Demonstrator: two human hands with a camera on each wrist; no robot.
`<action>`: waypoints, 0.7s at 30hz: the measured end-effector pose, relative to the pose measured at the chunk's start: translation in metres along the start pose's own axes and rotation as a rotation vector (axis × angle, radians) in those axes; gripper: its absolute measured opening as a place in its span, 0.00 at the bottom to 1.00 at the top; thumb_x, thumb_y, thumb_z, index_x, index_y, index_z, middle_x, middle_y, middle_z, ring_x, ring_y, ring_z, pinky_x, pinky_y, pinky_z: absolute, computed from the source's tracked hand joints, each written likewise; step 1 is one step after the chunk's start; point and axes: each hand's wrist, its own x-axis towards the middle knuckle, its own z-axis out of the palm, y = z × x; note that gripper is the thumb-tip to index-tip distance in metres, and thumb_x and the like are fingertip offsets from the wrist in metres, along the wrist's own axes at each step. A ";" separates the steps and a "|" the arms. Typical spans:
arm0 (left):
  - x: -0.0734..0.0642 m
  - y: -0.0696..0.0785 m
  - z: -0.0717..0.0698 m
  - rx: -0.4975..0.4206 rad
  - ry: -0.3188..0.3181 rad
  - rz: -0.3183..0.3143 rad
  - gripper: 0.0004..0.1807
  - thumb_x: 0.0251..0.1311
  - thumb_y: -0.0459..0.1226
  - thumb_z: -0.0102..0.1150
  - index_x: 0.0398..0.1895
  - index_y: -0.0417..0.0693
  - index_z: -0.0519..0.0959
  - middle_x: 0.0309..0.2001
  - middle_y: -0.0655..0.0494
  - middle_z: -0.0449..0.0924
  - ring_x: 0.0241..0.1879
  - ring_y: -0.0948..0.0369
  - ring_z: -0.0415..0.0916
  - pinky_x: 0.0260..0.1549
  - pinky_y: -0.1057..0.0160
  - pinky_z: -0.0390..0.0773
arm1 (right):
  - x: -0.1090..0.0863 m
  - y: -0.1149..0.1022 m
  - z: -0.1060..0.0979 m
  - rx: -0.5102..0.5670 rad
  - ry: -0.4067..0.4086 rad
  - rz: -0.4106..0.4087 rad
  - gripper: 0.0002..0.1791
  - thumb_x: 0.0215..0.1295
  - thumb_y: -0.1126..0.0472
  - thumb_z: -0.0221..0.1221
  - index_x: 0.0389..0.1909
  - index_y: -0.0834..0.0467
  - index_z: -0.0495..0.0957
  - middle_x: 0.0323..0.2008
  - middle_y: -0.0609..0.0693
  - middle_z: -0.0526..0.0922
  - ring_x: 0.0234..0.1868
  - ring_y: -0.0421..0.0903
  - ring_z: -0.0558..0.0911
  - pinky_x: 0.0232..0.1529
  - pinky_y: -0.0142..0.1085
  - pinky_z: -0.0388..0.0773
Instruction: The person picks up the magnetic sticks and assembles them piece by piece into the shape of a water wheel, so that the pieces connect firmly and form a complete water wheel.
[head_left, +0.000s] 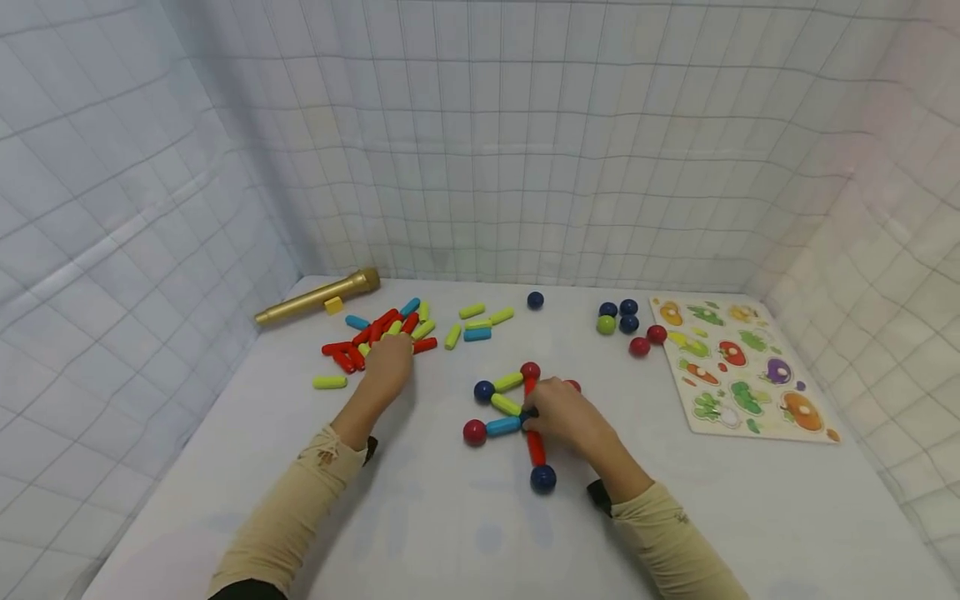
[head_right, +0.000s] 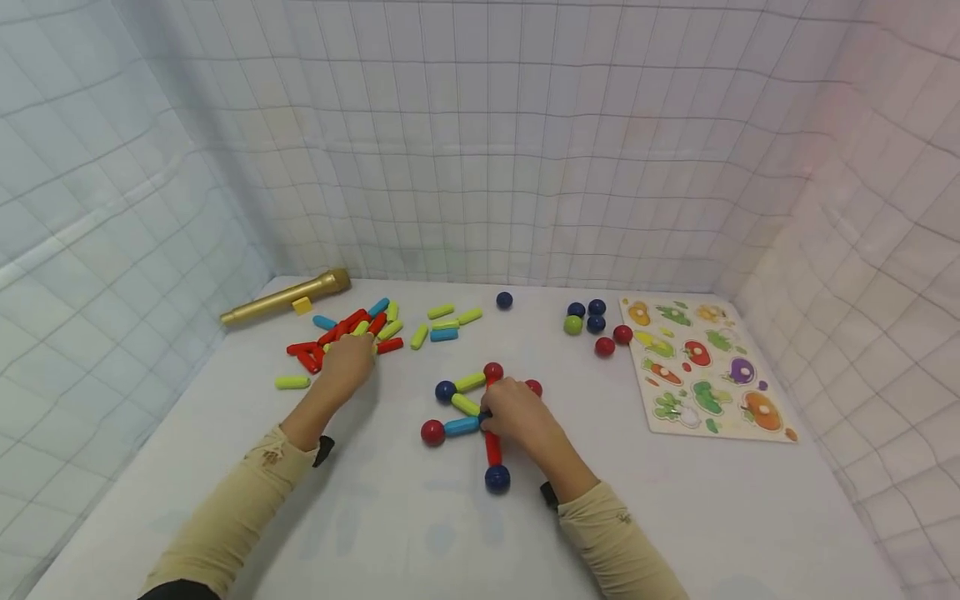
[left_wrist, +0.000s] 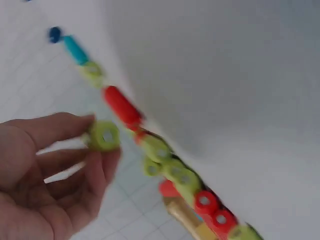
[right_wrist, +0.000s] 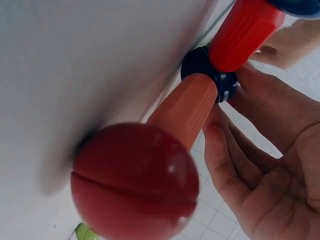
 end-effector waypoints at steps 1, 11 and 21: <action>-0.005 0.001 -0.002 -0.111 -0.017 0.009 0.18 0.64 0.36 0.60 0.54 0.35 0.78 0.40 0.40 0.84 0.36 0.50 0.82 0.36 0.56 0.84 | 0.000 -0.001 0.000 0.000 0.000 0.003 0.08 0.53 0.60 0.71 0.36 0.56 0.88 0.24 0.44 0.82 0.29 0.42 0.73 0.32 0.31 0.73; -0.030 0.028 0.019 -0.902 -0.451 -0.078 0.26 0.60 0.41 0.66 0.57 0.35 0.77 0.35 0.54 0.85 0.30 0.66 0.81 0.39 0.69 0.82 | 0.000 0.003 -0.005 -0.007 -0.023 0.000 0.11 0.54 0.60 0.71 0.39 0.56 0.88 0.30 0.45 0.85 0.31 0.41 0.75 0.37 0.32 0.77; -0.029 0.031 0.029 -0.808 -0.459 -0.112 0.25 0.57 0.45 0.68 0.54 0.39 0.81 0.37 0.53 0.85 0.36 0.63 0.79 0.39 0.69 0.77 | 0.001 0.005 -0.004 0.002 -0.069 -0.021 0.13 0.55 0.65 0.69 0.43 0.58 0.87 0.38 0.49 0.85 0.38 0.43 0.75 0.45 0.36 0.80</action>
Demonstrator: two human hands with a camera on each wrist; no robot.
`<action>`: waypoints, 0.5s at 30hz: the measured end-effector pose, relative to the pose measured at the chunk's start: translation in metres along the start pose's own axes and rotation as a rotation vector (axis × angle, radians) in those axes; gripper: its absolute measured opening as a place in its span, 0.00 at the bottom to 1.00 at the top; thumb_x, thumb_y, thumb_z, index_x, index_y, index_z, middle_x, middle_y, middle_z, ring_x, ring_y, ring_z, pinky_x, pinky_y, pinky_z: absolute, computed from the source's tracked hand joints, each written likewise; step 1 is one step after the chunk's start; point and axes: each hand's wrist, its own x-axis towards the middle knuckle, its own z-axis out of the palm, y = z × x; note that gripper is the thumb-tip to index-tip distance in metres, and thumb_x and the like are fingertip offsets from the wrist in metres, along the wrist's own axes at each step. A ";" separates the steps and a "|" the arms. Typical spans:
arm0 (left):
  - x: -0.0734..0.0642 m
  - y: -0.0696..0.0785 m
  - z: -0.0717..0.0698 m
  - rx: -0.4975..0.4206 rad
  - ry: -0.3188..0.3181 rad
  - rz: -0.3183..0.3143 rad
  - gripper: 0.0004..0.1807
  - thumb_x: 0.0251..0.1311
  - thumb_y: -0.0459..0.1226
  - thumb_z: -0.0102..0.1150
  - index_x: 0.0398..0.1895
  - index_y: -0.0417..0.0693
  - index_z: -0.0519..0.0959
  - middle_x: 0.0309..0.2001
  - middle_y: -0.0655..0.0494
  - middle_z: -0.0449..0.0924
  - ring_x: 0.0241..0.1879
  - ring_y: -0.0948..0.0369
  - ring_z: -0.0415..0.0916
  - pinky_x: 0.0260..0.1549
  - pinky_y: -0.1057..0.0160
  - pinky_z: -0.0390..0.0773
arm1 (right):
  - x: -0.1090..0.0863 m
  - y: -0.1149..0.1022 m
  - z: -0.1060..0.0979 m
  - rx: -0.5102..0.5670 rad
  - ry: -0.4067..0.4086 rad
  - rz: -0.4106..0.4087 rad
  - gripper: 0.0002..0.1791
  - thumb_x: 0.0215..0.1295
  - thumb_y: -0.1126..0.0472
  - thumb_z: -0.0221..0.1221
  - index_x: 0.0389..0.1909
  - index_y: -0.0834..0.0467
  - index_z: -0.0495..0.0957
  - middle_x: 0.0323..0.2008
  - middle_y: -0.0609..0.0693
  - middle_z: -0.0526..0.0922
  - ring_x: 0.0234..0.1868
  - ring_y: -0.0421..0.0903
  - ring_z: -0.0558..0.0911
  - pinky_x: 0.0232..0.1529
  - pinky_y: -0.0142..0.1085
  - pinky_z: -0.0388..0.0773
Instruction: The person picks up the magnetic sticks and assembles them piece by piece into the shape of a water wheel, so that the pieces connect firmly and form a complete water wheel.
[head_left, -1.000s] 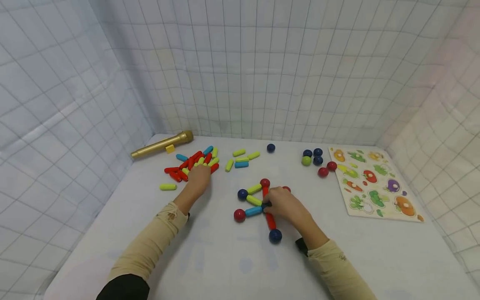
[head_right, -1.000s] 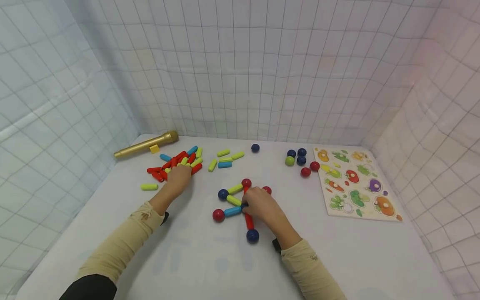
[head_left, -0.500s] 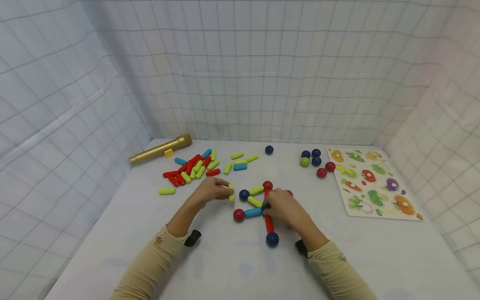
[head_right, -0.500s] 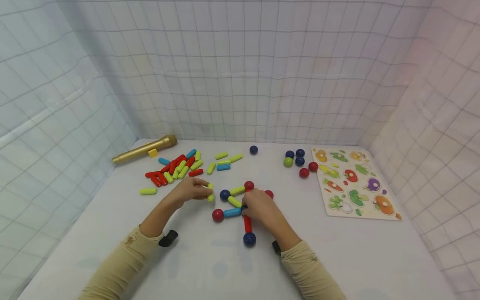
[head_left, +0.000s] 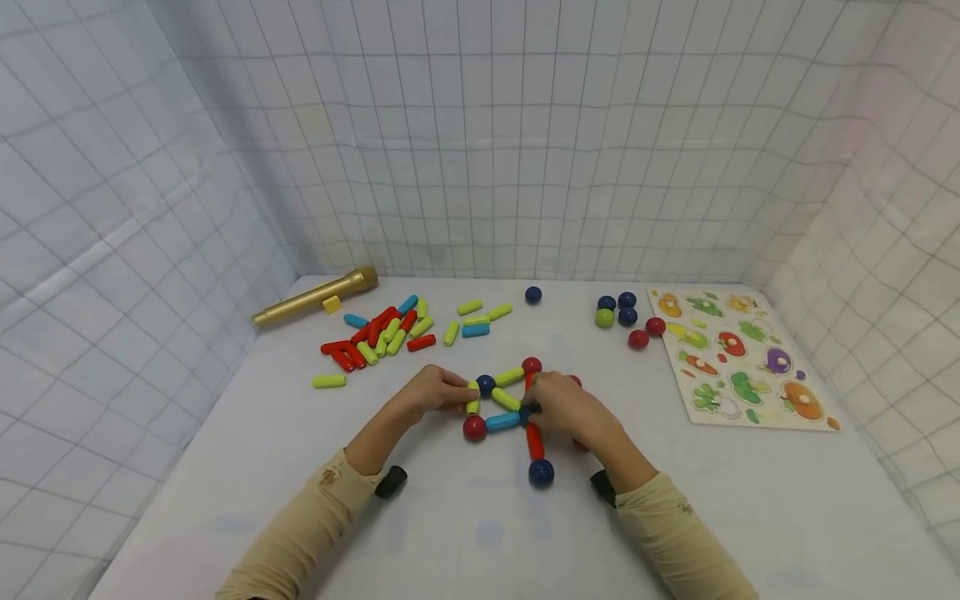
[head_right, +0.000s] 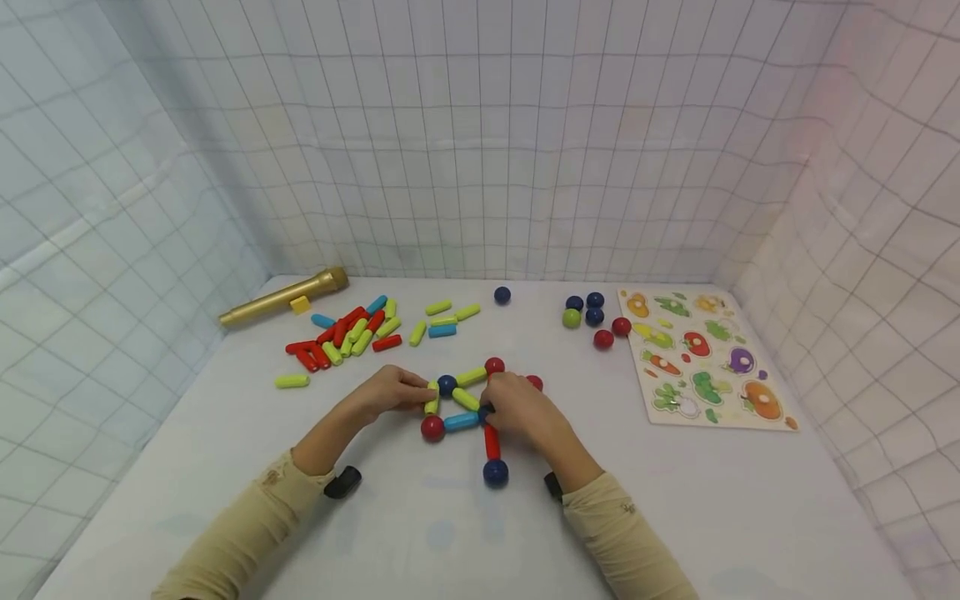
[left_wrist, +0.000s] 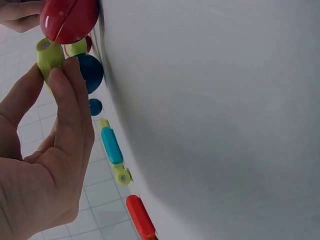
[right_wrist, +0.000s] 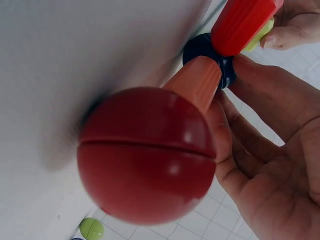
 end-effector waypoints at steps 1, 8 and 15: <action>0.000 0.000 0.000 0.003 0.002 -0.007 0.24 0.56 0.45 0.69 0.52 0.40 0.82 0.36 0.53 0.85 0.36 0.62 0.79 0.39 0.68 0.76 | 0.000 -0.001 0.000 0.003 -0.001 0.000 0.13 0.56 0.65 0.68 0.43 0.58 0.87 0.38 0.49 0.84 0.38 0.43 0.75 0.45 0.37 0.80; 0.003 0.000 0.003 0.015 0.002 0.001 0.20 0.56 0.43 0.69 0.47 0.40 0.84 0.32 0.55 0.85 0.33 0.63 0.80 0.36 0.70 0.76 | -0.002 -0.003 -0.001 -0.016 -0.003 0.016 0.13 0.56 0.65 0.68 0.44 0.58 0.87 0.38 0.49 0.85 0.38 0.43 0.76 0.46 0.37 0.80; 0.006 0.003 0.005 0.030 -0.027 -0.032 0.16 0.59 0.43 0.66 0.43 0.41 0.86 0.25 0.57 0.83 0.26 0.65 0.79 0.31 0.73 0.75 | -0.003 -0.002 -0.002 0.000 -0.009 0.000 0.14 0.57 0.66 0.68 0.45 0.57 0.86 0.40 0.49 0.84 0.42 0.44 0.77 0.50 0.39 0.80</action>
